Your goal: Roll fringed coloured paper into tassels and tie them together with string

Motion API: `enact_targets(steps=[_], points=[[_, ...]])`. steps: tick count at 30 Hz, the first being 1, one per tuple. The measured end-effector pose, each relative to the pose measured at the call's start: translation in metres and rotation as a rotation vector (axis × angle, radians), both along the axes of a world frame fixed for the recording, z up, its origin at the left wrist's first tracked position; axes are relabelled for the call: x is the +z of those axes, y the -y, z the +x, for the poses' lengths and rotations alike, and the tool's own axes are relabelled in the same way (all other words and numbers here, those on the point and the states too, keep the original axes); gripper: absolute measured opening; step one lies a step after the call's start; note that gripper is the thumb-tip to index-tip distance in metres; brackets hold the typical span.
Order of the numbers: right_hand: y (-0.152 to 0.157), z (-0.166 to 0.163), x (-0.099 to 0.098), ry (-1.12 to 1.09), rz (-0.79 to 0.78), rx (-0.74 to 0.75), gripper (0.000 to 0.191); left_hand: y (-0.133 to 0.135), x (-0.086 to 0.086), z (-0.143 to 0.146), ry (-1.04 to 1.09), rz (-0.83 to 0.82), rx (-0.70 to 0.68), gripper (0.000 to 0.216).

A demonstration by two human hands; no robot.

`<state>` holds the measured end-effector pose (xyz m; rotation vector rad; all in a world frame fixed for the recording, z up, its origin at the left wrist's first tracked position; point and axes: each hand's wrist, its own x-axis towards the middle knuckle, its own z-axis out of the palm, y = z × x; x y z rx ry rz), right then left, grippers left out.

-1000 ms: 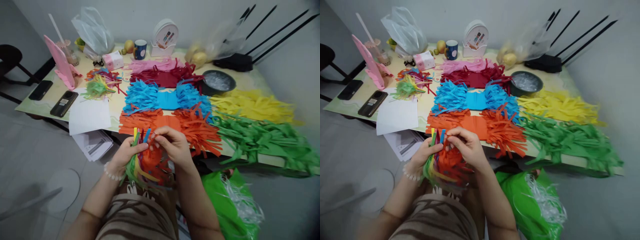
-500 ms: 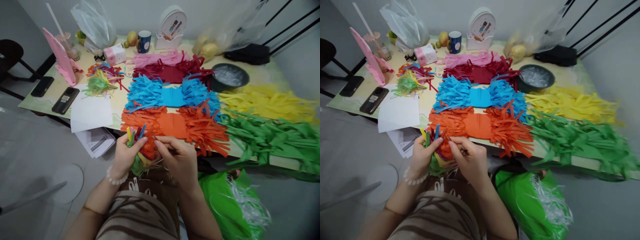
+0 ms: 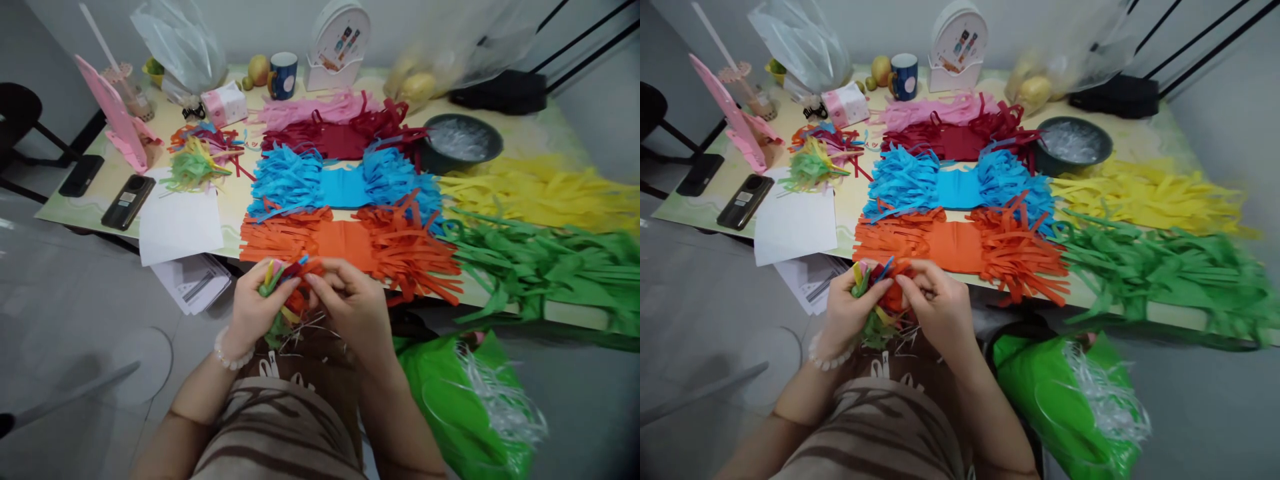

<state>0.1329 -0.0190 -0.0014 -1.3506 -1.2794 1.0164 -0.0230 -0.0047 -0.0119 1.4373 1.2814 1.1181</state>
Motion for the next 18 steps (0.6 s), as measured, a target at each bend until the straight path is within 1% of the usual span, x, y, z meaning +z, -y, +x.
enact_targets(steps=[3,5,6,7,9,11,13,14,15,16,17,18], points=[[-0.007,0.004,-0.006,-0.249,-0.136,0.133,0.025,0.001,0.0,0.001,-0.034,0.004,-0.082,0.013],[-0.01,0.007,-0.011,-0.319,-0.186,0.193,0.024,0.002,-0.001,0.002,-0.046,-0.023,-0.122,0.014],[-0.012,0.008,-0.013,-0.327,-0.192,0.184,0.024,0.002,-0.002,0.003,-0.05,-0.041,-0.131,0.015],[-0.013,0.009,-0.015,-0.331,-0.188,0.149,0.023,0.002,-0.004,0.003,-0.052,-0.058,-0.131,0.016],[-0.013,0.011,-0.019,-0.357,-0.135,0.025,0.022,0.002,-0.008,0.003,-0.054,-0.09,-0.113,0.017],[-0.012,0.014,-0.019,-0.415,-0.023,-0.143,0.021,0.001,-0.012,0.001,-0.049,-0.122,-0.105,0.018],[-0.007,0.018,-0.015,-0.461,0.122,-0.312,0.019,0.0,-0.015,-0.003,-0.015,-0.154,-0.126,0.017],[-0.004,0.019,-0.012,-0.447,0.179,-0.372,0.016,-0.001,-0.016,-0.005,0.015,-0.169,-0.131,0.017],[0.001,0.02,-0.009,-0.397,0.205,-0.39,0.012,-0.001,-0.017,-0.008,0.054,-0.185,-0.13,0.018],[0.005,0.02,-0.006,-0.317,0.207,-0.368,0.007,-0.002,-0.017,-0.01,0.099,-0.206,-0.115,0.022],[0.009,0.018,-0.003,-0.212,0.186,-0.306,0.003,-0.002,-0.017,-0.011,0.14,-0.231,-0.088,0.026],[0.013,0.015,0.0,-0.098,0.156,-0.22,0.003,-0.002,-0.017,-0.012,0.17,-0.254,-0.056,0.029]])
